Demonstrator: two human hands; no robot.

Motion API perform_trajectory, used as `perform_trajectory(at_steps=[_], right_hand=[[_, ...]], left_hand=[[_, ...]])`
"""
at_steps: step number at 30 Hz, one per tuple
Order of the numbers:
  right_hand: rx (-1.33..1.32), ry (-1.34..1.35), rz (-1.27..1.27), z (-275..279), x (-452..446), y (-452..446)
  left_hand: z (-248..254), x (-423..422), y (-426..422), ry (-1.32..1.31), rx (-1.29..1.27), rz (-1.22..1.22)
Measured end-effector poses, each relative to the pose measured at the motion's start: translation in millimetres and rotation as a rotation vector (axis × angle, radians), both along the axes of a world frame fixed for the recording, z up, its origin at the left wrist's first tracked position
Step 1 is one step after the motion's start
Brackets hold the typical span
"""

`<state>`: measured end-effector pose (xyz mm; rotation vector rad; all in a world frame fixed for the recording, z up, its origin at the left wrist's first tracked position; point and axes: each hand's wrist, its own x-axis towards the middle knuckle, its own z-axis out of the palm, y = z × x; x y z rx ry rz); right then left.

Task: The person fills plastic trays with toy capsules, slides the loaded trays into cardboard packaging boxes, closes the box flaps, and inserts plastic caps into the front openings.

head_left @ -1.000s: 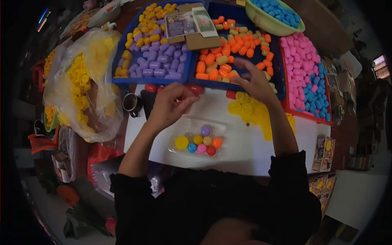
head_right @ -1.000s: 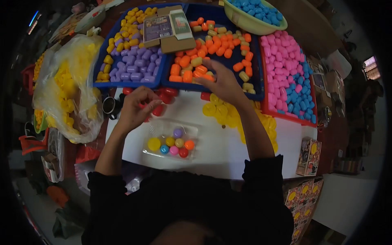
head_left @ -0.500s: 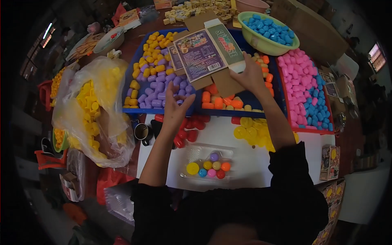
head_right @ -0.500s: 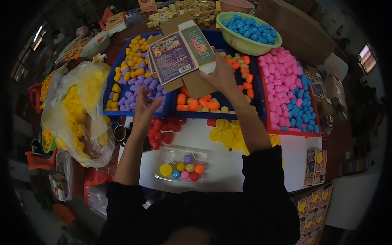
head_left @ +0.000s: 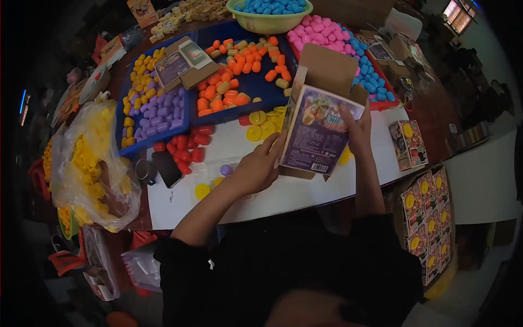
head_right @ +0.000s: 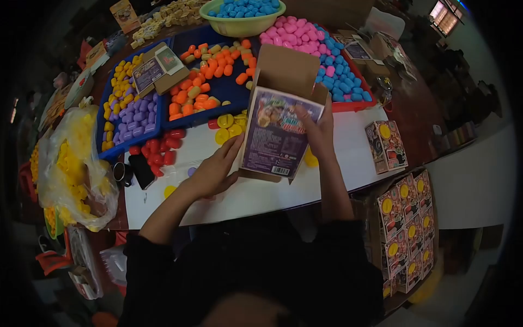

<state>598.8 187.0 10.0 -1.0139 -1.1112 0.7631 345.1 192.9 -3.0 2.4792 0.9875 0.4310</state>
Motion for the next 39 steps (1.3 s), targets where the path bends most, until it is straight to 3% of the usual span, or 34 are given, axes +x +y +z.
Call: perform_trajectory(at_steps=[1, 2, 4, 6, 8, 12, 14, 17, 18, 20, 23, 29, 31, 35, 37, 39], right_hand=[[-0.014, 0.014, 0.0, -0.2, -8.4, -13.1], [-0.025, 0.016, 0.01, -5.7, -14.6, -22.1], [0.203, -0.214, 0.06, -17.6, -27.4, -37.7], [0.149, -0.171, 0.059, -31.4, -31.8, -48.0], [0.301, -0.607, -0.06, -41.2, -23.8, -47.7], [0.451, -0.823, -0.138, -29.1, -21.1, -58.4], [0.543, -0.854, -0.227, -25.8, -16.7, -63.4], [0.426, -0.95, -0.044, -10.0, -7.5, -74.7], [0.359, -0.991, 0.043, -3.1, -7.7, -77.9], [0.262, -1.031, 0.161, 23.5, -17.6, -75.7], [0.09, -1.138, 0.28, 40.1, -31.8, -70.7], [-0.079, -1.347, 0.342, 54.1, -47.8, -66.7], [-0.037, -1.673, 0.151, 52.1, -60.4, -72.8], [-0.032, -1.664, 0.034, 41.4, -62.4, -75.1], [-0.064, -1.461, 0.234, 42.1, -55.3, -71.7], [-0.033, -1.527, 0.214, 47.7, -59.3, -75.3]], left_hand=[[0.4, -6.2, -2.0, -0.009, -0.083, -0.095], [-3.4, -7.4, 3.6, -0.191, -0.08, -0.072], [-5.7, -2.7, 18.8, -0.591, -0.125, -0.01], [-15.8, 2.8, 24.3, -0.677, -0.125, -0.042], [-18.5, 4.2, 24.8, -0.713, -0.018, -0.111], [-19.5, 0.2, 19.6, -0.594, 0.112, -0.221], [-22.5, 5.5, 10.3, -0.878, -0.194, -0.111], [-18.0, 3.0, 0.7, -1.057, -0.291, -0.095], [-14.6, -0.9, 1.4, -1.065, -0.296, -0.088], [-8.5, -9.7, 3.5, -0.744, -0.124, -0.247], [-7.3, -6.7, -5.0, -0.618, 0.0, -0.182], [-35.8, 11.3, -17.5, -1.056, -0.294, -0.097], [-34.2, 15.3, -19.3, -1.093, -0.302, -0.087], [-35.9, 15.9, -20.1, -1.105, -0.272, -0.099], [-35.0, 15.7, -21.7, -1.108, -0.312, -0.107], [-35.8, 16.5, -22.1, -1.113, -0.349, -0.105]])
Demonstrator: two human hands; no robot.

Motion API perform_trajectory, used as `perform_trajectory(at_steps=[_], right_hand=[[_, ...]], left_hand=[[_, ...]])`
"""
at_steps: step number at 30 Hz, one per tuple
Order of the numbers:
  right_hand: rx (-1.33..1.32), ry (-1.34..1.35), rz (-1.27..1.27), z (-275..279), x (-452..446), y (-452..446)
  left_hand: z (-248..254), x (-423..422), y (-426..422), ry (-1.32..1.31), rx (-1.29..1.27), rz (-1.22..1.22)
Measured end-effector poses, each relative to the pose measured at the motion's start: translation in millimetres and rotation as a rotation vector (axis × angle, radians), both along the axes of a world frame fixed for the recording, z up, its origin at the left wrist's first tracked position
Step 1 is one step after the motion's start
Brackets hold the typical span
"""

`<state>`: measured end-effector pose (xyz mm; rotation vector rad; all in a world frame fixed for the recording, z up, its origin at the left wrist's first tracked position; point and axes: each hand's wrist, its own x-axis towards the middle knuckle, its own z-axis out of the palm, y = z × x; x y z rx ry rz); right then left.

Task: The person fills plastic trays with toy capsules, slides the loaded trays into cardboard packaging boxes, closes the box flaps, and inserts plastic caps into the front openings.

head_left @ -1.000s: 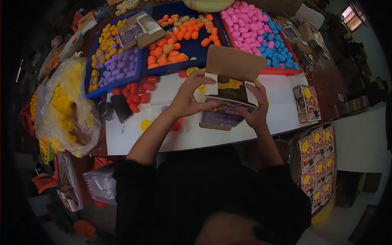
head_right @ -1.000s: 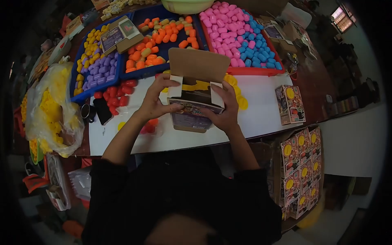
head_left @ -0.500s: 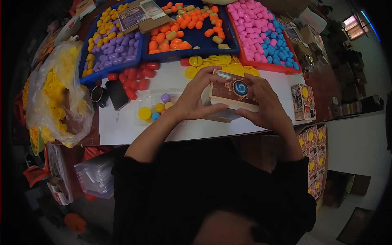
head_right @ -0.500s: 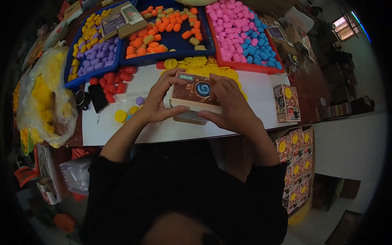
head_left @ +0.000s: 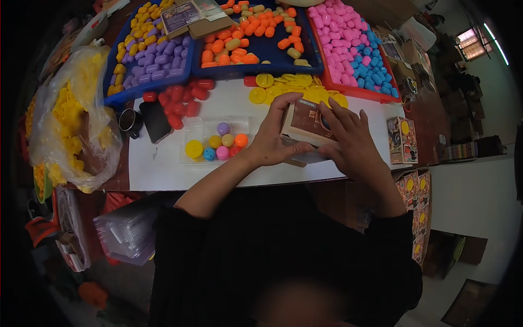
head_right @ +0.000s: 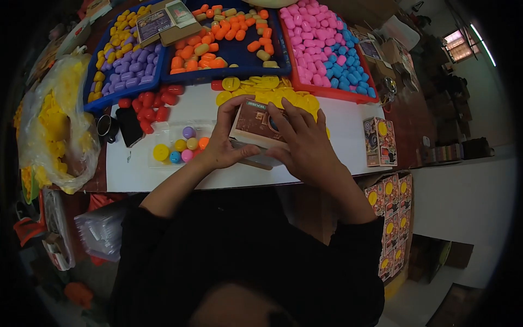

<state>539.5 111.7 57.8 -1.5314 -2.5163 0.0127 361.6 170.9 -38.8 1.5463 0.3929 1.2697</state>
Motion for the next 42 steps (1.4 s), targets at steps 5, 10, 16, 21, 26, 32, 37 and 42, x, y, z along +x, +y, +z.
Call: perform_trajectory(at_steps=[5, 10, 16, 21, 26, 32, 37, 42], right_hand=[[0.112, 0.011, 0.029, -15.1, -5.2, -2.3], [0.094, 0.05, 0.074, -6.3, -2.4, 3.2], [-0.023, -0.009, 0.06, -3.4, 3.0, 11.8], [-0.078, -0.025, 0.168, 6.2, 4.5, 3.4], [-0.096, -0.111, 0.072, -1.4, -4.0, -0.7], [-0.075, 0.037, -0.003, 0.7, 15.0, 8.8], [-0.043, 1.058, -0.207, 28.2, 73.8, -16.5], [-0.181, 1.662, -0.436, -85.9, 101.9, -63.9]], left_hand=[[-11.6, 3.7, 0.9, 0.028, 0.092, 0.091], [-8.4, 1.2, 2.7, 0.012, 0.037, 0.039], [-4.0, 3.3, -1.8, 0.032, 0.004, 0.026], [-6.9, 1.8, -1.8, 0.047, 0.034, 0.066], [-12.3, -8.4, 3.3, 0.071, 0.373, 0.116], [-4.6, -13.5, 7.1, 0.194, 0.498, 0.153], [12.3, -38.4, 1.9, 0.287, 0.083, 0.35], [18.4, -24.0, -3.4, 0.312, -0.389, -0.092]])
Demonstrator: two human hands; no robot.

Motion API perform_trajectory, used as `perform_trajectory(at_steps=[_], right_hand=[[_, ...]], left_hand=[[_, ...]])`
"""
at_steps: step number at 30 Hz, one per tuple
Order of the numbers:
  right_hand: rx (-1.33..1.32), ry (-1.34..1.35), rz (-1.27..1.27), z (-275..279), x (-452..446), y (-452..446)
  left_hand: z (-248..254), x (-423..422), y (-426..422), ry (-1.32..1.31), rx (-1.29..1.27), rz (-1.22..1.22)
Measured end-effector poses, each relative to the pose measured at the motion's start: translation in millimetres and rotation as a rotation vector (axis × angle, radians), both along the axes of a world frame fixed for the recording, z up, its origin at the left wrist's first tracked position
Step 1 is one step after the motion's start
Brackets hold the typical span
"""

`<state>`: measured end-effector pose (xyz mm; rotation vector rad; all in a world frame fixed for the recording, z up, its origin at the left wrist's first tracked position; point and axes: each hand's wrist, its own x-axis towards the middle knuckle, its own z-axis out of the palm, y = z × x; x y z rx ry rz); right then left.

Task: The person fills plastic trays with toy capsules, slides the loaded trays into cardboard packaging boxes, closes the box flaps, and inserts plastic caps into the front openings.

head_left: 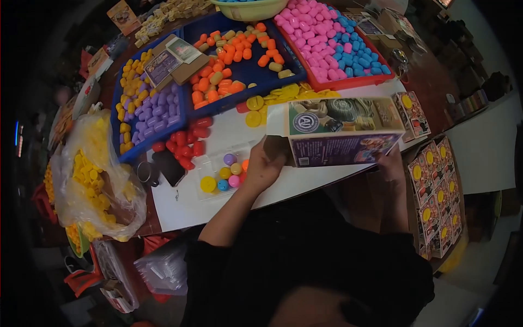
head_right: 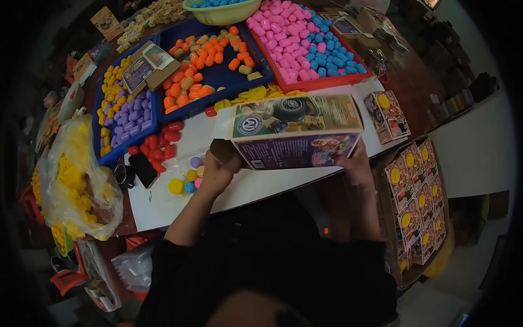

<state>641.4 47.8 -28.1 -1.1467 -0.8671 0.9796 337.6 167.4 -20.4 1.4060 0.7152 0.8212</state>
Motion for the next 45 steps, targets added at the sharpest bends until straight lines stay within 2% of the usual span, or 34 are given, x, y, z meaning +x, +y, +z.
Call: perform_trajectory(at_steps=[1, 2, 3, 5, 6, 9, 11, 13, 14, 15, 16, 17, 18, 19, 20, 21, 22, 23, 25, 26, 29, 35, 39, 41, 44, 45], right_hand=[[-0.035, 0.039, -0.039, -13.7, -6.0, -12.8], [-0.233, -0.073, -0.039, -20.1, -5.3, -25.9], [-0.239, -0.061, -0.059, -24.9, -3.9, -31.3], [-0.273, -0.129, -0.028, -31.8, -4.0, -38.4], [-0.285, -0.115, -0.036, -30.5, -9.4, -45.3], [-0.486, -0.541, -0.07, 2.9, -41.4, -50.2], [0.009, -1.075, 0.339, 17.3, -86.8, -31.0], [0.042, -1.322, 0.45, -5.4, -132.7, -14.7], [0.046, -1.317, 0.47, -23.2, -144.1, -9.5], [0.027, -1.419, 0.38, -42.4, -152.0, -2.8], [0.013, -1.521, 0.286, -51.4, -155.1, 3.9], [0.03, -1.52, 0.307, -51.2, -156.1, 9.1], [0.013, -1.401, 0.255, -50.1, -158.7, 13.3], [-0.01, -1.277, 0.205, -48.2, -161.6, 16.3], [-0.237, -1.032, 0.312, -29.3, -162.2, 22.4], [-0.235, -1.027, 0.334, -31.8, -164.8, 28.6], [-0.216, -0.759, 0.35, -34.4, -167.3, 33.3], [-0.202, -0.493, 0.359, -36.7, -169.9, 35.5], [-0.167, -0.422, 0.354, -40.3, -183.0, 40.0], [-0.132, -0.352, 0.331, -41.4, -188.2, 39.6], [-0.07, -0.456, 0.39, -40.8, -189.9, 41.6], [-0.16, -0.382, 0.429, -32.9, -191.1, 37.0], [-0.118, -0.425, 0.497, -34.5, -195.1, 36.6], [-0.135, -0.253, 0.46, -31.9, -204.6, 35.7], [-0.139, -0.261, 0.523, -36.9, -212.0, 40.5], [-0.137, -0.263, 0.529, -38.7, -217.0, 42.3]], left_hand=[[1.0, 1.2, 0.2, 0.216, -0.046, -0.028], [-9.8, 7.9, 1.6, -0.071, 0.045, 0.077], [-9.3, 4.5, 7.7, -0.062, 0.039, 0.055], [5.0, -13.5, 21.9, 0.308, 0.753, -0.382], [9.0, -16.8, 21.2, 0.404, 0.874, -0.41], [10.0, -23.0, 22.8, 0.536, 0.962, -0.524], [12.3, -15.5, 16.5, 0.626, 0.942, -0.594], [7.1, -9.4, 8.0, 0.709, 0.911, -0.651], [2.5, -8.0, 5.4, 0.699, 1.04, -0.567], [-0.3, -9.3, 4.1, 0.69, 1.171, -0.478], [5.0, -17.4, 6.7, 0.7, 1.16, -0.463], [15.5, -32.5, 11.5, 0.678, 1.03, -0.332], [20.9, -49.7, 15.7, 0.655, 0.896, -0.204], [19.7, -67.2, 18.5, 0.672, 0.88, -0.191], [17.4, -85.1, 21.7, 0.906, 0.79, -0.168], [13.6, -99.4, 24.6, 1.133, 0.688, -0.145], [6.7, -107.4, 26.6, 1.25, 0.616, -0.219], [0.2, -109.8, 26.2, 1.255, 0.598, -0.214], [-7.1, -106.3, 24.5, 1.435, 0.474, -0.351], [-8.8, -104.4, 21.7, 1.434, 0.468, -0.355], [-11.8, -101.3, 21.3, 1.461, 0.495, -0.376], [-16.8, -124.1, 18.7, 1.279, 0.588, -0.3], [-15.2, -124.6, 15.4, 1.167, 0.61, -0.306], [-15.6, -121.3, 14.0, 1.14, 0.626, -0.303], [-17.2, -122.7, 18.3, 1.142, 0.672, -0.344], [-20.1, -126.3, 19.7, 1.058, 0.699, -0.344]])
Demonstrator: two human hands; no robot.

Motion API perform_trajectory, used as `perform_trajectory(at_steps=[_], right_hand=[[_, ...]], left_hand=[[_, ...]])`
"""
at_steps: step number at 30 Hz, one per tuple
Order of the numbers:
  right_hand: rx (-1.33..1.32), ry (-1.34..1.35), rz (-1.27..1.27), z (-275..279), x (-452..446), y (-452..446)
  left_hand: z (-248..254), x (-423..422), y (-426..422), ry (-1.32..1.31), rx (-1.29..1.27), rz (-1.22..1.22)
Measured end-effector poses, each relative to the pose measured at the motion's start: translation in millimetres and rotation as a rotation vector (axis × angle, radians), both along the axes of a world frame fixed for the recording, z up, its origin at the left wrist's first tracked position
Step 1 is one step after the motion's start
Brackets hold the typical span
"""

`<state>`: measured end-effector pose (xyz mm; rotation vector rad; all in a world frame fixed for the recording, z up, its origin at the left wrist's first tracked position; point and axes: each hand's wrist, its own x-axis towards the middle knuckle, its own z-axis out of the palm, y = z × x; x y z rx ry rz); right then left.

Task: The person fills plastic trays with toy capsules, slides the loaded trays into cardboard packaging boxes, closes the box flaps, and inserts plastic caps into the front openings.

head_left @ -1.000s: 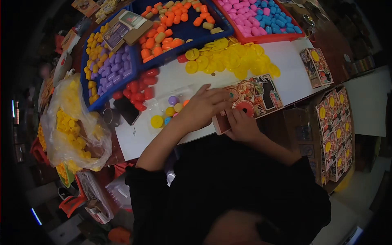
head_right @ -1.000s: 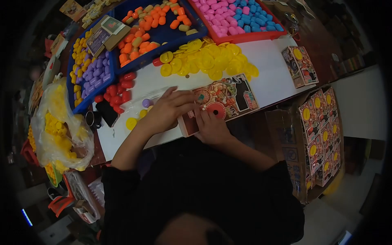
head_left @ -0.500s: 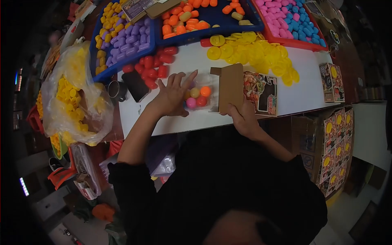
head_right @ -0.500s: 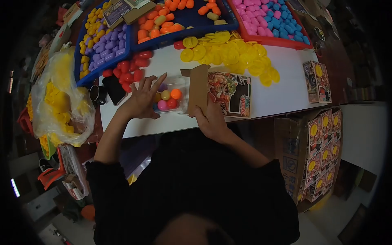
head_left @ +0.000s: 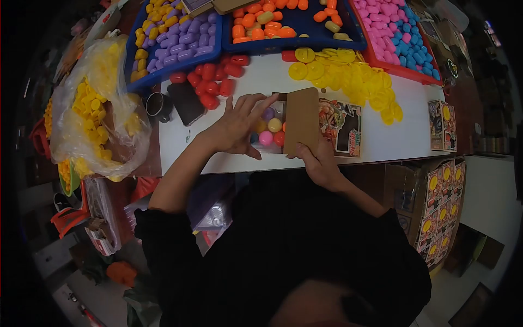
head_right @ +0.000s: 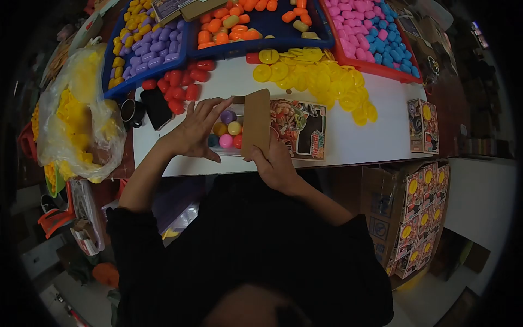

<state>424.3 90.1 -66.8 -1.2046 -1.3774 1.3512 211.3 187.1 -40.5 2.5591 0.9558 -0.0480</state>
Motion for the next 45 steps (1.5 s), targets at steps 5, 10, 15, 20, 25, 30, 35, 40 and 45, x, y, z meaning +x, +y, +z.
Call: perform_trajectory(at_steps=[5, 10, 15, 20, 25, 30, 35, 40, 45], right_hand=[[0.04, -0.045, 0.081, 2.1, -28.5, 9.3], [0.071, -0.044, 0.141, -5.4, -32.4, 14.3], [0.037, -0.018, 0.17, -6.2, -31.0, 16.2], [0.028, 0.014, 0.164, -2.6, -30.2, 14.1], [0.04, -0.018, 0.188, -10.2, -27.8, 15.5], [0.05, -0.031, 0.205, -15.4, -26.2, 14.6], [0.041, -0.009, 0.2, -12.5, -27.1, 14.0], [0.087, -0.016, 0.209, -8.9, -29.1, 18.9], [0.21, -0.202, 0.359, 1.4, -7.0, 21.8]], left_hand=[[-9.8, -19.0, 11.0, -0.321, -0.12, -0.03], [-13.4, -49.5, 12.3, -0.547, -0.108, 0.276], [-19.7, -80.4, 5.7, -0.162, -0.364, 0.376], [-32.9, -91.4, 12.6, -0.323, -1.012, 0.522], [-43.4, -79.9, 17.4, -0.446, -1.178, 0.583], [-45.9, -74.1, 26.1, -0.385, -1.122, 0.493], [-58.0, -71.0, 18.8, -0.586, -1.127, 0.511], [-69.1, -22.3, -9.2, -0.774, -1.24, 0.524], [-66.3, -0.9, -14.7, -0.867, -1.612, 0.647]])
